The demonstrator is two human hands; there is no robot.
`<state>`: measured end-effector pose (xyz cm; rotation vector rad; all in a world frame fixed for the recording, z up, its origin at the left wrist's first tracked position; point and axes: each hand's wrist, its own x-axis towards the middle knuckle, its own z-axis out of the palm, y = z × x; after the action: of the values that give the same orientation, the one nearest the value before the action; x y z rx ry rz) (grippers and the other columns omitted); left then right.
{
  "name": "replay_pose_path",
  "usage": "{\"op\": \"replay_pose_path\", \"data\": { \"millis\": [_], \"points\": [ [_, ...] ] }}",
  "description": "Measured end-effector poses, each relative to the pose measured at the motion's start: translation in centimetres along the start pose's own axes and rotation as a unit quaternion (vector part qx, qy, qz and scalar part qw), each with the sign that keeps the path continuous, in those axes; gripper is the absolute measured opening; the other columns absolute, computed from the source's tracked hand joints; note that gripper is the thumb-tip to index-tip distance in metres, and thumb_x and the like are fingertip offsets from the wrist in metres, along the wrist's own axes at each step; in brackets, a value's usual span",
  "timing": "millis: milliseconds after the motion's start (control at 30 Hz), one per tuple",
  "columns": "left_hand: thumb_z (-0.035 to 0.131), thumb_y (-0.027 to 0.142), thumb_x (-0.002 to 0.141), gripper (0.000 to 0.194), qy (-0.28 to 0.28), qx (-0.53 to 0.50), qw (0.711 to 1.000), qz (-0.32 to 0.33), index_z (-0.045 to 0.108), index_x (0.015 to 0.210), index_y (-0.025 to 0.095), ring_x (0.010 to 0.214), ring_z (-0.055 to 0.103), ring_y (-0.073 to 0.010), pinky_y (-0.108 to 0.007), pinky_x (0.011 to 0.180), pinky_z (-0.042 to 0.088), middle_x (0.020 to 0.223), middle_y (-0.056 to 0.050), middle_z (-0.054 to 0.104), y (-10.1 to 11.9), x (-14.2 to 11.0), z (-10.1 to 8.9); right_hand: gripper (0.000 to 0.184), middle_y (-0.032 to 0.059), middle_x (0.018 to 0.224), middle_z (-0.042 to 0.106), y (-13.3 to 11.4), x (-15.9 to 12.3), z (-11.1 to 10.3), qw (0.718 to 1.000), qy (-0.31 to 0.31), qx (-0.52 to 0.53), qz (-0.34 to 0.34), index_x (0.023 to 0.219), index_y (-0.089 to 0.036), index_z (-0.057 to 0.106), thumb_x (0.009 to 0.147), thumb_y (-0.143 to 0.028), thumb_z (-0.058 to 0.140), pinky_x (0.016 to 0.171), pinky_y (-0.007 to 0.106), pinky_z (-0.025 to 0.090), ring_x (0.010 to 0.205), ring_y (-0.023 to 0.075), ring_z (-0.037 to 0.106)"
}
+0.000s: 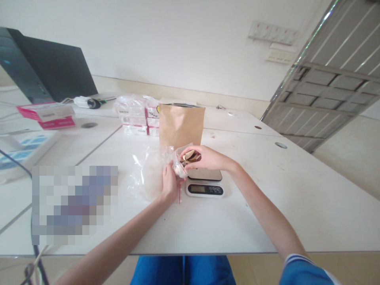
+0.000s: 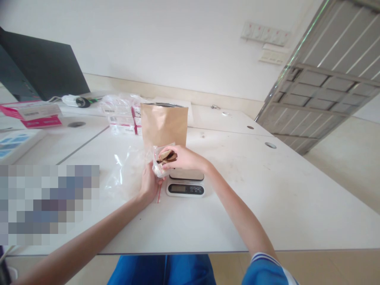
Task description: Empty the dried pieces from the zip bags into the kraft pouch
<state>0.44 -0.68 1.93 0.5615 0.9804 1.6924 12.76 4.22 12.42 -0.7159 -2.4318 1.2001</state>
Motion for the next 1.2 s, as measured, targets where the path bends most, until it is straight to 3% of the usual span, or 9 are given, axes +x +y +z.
{"op": "replay_pose_path", "data": {
  "millis": [233, 467, 567, 700, 800, 967, 1200],
  "points": [
    [0.056, 0.043, 0.077, 0.027, -0.001, 0.006, 1.0, -0.011, 0.056, 0.074, 0.017, 0.033, 0.041, -0.0055, -0.015, 0.032, 0.023, 0.046, 0.007, 0.047, 0.1, -0.1, -0.1, 0.026, 0.0053, 0.114, 0.064, -0.7, 0.0, -0.6, 0.996, -0.022, -0.078, -0.035, 0.107, -0.021, 0.059, 0.081, -0.025, 0.063, 0.088, 0.03, 0.047, 0.103, 0.017, 0.06],
    [0.054, 0.043, 0.075, 0.027, -0.006, -0.004, 1.0, -0.018, 0.051, 0.068, 0.018, 0.034, 0.04, -0.0064, -0.016, 0.032, 0.023, 0.046, 0.006, 0.046, 0.2, -0.2, 0.1, 0.024, 0.0049, 0.109, 0.065, -2.3, -0.6, -1.8, 0.991, 0.013, -0.119, -0.054, 0.108, -0.021, 0.058, 0.085, -0.029, 0.058, 0.083, 0.03, 0.048, 0.095, 0.0164, 0.061],
    [0.056, 0.045, 0.073, 0.028, -0.005, -0.005, 1.0, -0.022, 0.049, 0.067, 0.018, 0.034, 0.038, -0.006, -0.016, 0.032, 0.021, 0.045, 0.006, 0.044, 0.2, -0.2, 0.0, 0.025, 0.005, 0.11, 0.063, -3.4, 0.4, -3.8, 0.976, 0.126, -0.123, -0.126, 0.106, -0.02, 0.057, 0.085, -0.033, 0.058, 0.083, 0.032, 0.05, 0.095, 0.017, 0.061],
    [0.055, 0.046, 0.073, 0.029, -0.004, -0.003, 1.0, -0.028, 0.048, 0.066, 0.018, 0.035, 0.036, -0.0059, -0.016, 0.033, 0.022, 0.045, 0.007, 0.042, 0.1, -0.3, -0.1, 0.028, 0.0058, 0.116, 0.059, -3.9, 4.7, -6.5, 0.9, 0.332, -0.191, -0.207, 0.116, -0.024, 0.049, 0.091, -0.035, 0.05, 0.089, 0.035, 0.049, 0.106, 0.0188, 0.057],
    [0.055, 0.046, 0.074, 0.03, -0.005, -0.003, 1.0, -0.03, 0.047, 0.065, 0.018, 0.035, 0.037, -0.0057, -0.016, 0.033, 0.021, 0.046, 0.007, 0.042, 0.2, -0.3, -0.1, 0.025, 0.0072, 0.119, 0.056, -2.9, 8.5, -7.7, 0.857, 0.394, -0.254, -0.213, 0.117, -0.025, 0.047, 0.093, -0.029, 0.046, 0.093, 0.035, 0.047, 0.109, 0.0186, 0.055],
    [0.055, 0.045, 0.074, 0.029, 0.0, -0.002, 0.999, -0.033, 0.044, 0.066, 0.019, 0.034, 0.035, -0.0054, -0.016, 0.033, 0.018, 0.045, 0.008, 0.041, 0.3, -0.4, 0.1, 0.022, 0.0077, 0.112, 0.059, -0.6, 11.5, -7.2, 0.854, 0.362, -0.318, -0.196, 0.109, -0.021, 0.051, 0.088, -0.015, 0.05, 0.099, 0.034, 0.044, 0.108, 0.0185, 0.055],
    [0.055, 0.046, 0.074, 0.029, 0.003, 0.001, 0.999, -0.046, 0.046, 0.068, 0.019, 0.034, 0.035, -0.0057, -0.016, 0.033, 0.019, 0.045, 0.008, 0.041, 0.2, -0.3, 0.1, 0.023, 0.004, 0.11, 0.061, 0.0, 11.1, -6.1, 0.862, 0.349, -0.312, -0.192, 0.115, -0.025, 0.05, 0.092, -0.024, 0.045, 0.095, 0.031, 0.044, 0.105, 0.017, 0.057]
  ]
}}
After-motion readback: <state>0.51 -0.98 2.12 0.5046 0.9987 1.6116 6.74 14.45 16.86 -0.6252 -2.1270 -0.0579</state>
